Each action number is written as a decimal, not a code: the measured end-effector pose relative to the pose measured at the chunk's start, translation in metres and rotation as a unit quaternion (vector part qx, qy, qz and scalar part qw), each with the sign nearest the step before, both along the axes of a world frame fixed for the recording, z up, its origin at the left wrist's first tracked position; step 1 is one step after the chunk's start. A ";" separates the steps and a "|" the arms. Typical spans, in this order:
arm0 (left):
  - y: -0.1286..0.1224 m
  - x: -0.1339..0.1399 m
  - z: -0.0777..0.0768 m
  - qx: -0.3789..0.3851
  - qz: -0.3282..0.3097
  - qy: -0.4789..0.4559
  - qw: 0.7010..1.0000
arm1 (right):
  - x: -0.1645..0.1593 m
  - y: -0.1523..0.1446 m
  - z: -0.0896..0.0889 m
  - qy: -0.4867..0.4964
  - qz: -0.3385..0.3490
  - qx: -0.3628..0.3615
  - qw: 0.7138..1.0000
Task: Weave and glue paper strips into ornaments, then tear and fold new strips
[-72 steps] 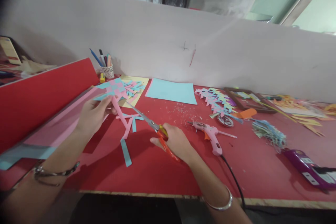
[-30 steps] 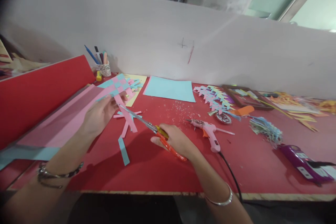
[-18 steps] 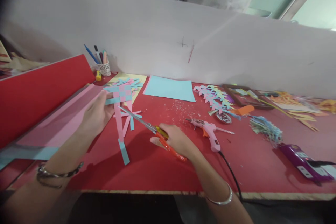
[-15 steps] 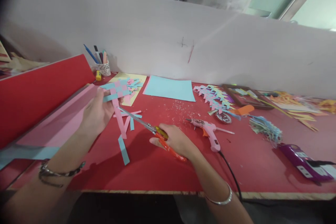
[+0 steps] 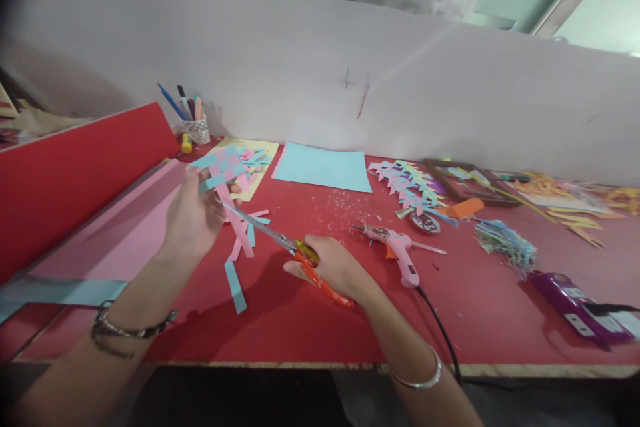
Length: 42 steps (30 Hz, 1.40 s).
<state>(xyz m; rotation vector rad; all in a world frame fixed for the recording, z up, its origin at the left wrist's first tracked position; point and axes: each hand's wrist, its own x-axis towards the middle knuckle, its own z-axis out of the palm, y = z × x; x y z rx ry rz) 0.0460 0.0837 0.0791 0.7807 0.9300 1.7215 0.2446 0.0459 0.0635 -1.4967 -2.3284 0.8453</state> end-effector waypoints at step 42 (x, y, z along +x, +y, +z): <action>0.023 -0.003 -0.012 -0.040 0.020 -0.055 0.997 | -0.003 0.003 -0.005 -0.046 -0.051 0.031 0.997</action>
